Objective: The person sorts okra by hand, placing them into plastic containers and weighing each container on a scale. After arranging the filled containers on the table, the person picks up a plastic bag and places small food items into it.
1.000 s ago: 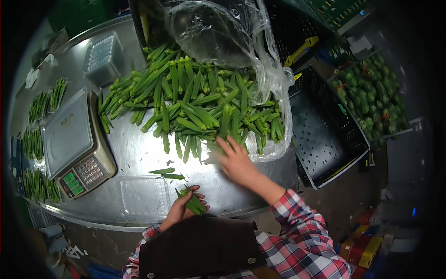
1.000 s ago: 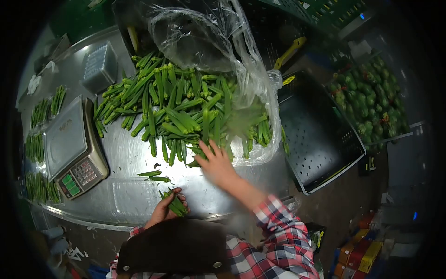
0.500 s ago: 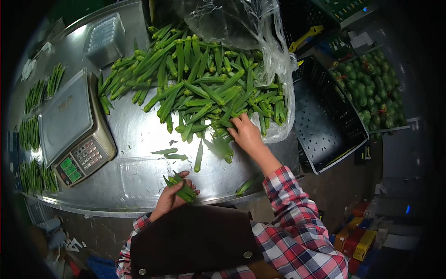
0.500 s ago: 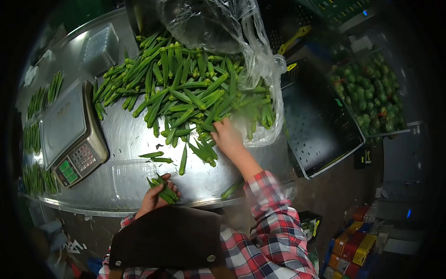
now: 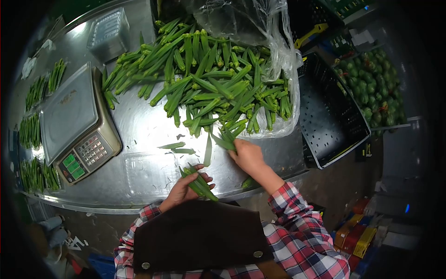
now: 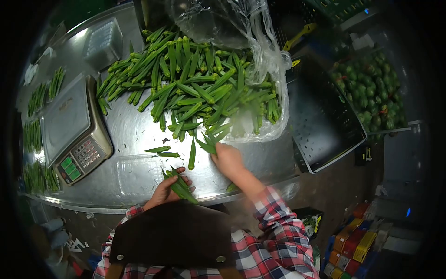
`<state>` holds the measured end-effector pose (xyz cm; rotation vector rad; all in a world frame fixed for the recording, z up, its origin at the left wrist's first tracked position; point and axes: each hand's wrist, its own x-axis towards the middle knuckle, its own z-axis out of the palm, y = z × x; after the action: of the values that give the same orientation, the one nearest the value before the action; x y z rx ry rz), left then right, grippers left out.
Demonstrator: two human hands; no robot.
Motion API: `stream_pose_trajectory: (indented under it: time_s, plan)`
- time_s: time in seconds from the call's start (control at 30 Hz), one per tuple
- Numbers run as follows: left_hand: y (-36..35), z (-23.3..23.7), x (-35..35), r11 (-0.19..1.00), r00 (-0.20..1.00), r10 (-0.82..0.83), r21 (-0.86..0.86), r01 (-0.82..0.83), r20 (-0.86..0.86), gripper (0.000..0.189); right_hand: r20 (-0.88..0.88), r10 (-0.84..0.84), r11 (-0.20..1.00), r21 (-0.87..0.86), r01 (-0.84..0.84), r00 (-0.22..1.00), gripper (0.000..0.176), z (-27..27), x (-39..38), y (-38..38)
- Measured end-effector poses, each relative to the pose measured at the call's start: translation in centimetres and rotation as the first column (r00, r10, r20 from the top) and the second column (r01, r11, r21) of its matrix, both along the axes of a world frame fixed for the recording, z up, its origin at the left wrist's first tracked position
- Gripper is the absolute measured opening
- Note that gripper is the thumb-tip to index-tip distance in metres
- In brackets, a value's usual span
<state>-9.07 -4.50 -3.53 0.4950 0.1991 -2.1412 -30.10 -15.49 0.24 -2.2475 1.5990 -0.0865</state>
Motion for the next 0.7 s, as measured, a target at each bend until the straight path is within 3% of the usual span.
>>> stream_pose_trajectory:
  time_s: [0.07,0.17,0.2,0.27,0.33,0.37,0.5,0.53,0.57,0.6,0.63,0.7]
  plan:
    - [-0.1,1.0,-0.2,0.997,0.999,0.038,0.062,-0.037,-0.020,0.043,0.075,-0.185,0.977,0.121,0.176,0.980,0.032,2.4,-0.3,0.9]
    - [-0.4,1.6,-0.8,0.996,0.997,0.040,0.088,-0.034,-0.066,0.044,0.257,-0.204,0.954,0.267,0.134,0.944,0.033,4.0,-0.4,4.7]
    - [-0.4,1.3,-1.1,0.998,0.997,0.020,0.061,-0.015,-0.074,0.044,0.332,-0.149,0.916,0.402,0.004,0.931,0.034,4.7,-0.2,5.5]
    - [-0.5,0.2,-1.4,0.999,0.997,-0.032,0.012,0.032,-0.068,0.044,0.424,-0.175,0.929,0.369,0.007,0.889,0.034,4.0,0.4,5.7]
    - [-0.1,-1.3,-0.9,0.996,0.996,-0.087,-0.030,0.086,-0.033,0.045,0.221,-0.115,0.989,-0.067,0.132,0.968,0.035,1.5,-0.1,3.6]
    - [-0.2,-0.8,-0.6,0.997,0.997,-0.071,0.010,0.071,0.012,0.046,0.149,-0.084,0.984,-0.145,0.106,0.985,0.037,1.1,0.0,2.4]
    - [-1.3,4.1,3.4,0.982,0.918,0.072,-0.189,0.003,0.389,0.049,0.043,-0.084,0.985,-0.144,0.090,0.995,0.040,-2.6,-0.2,0.5]
    - [-1.5,5.3,5.1,0.959,0.850,0.096,-0.277,0.060,0.518,0.042,0.044,-0.088,0.987,-0.130,0.093,0.995,0.041,-3.0,-0.4,0.3]
    - [-1.4,6.0,6.8,0.924,0.614,0.125,-0.318,0.215,0.779,0.041,0.045,-0.091,0.989,-0.114,0.095,0.995,0.042,-3.1,-0.4,0.2]
    - [-1.1,6.2,8.4,0.881,0.302,0.184,-0.293,0.370,0.935,0.040,0.102,-0.110,0.986,-0.114,0.121,0.989,0.043,-3.0,-0.5,0.3]
    - [-1.0,6.0,9.8,0.804,0.074,0.254,-0.253,0.539,0.964,0.043,0.160,-0.126,0.983,-0.110,0.144,0.979,0.044,-2.9,-0.5,0.7]
    - [-0.5,4.9,12.1,0.635,-0.342,0.442,-0.020,0.772,0.829,0.049,0.285,-0.126,0.982,-0.102,0.161,0.950,0.046,-2.1,-0.5,1.2]
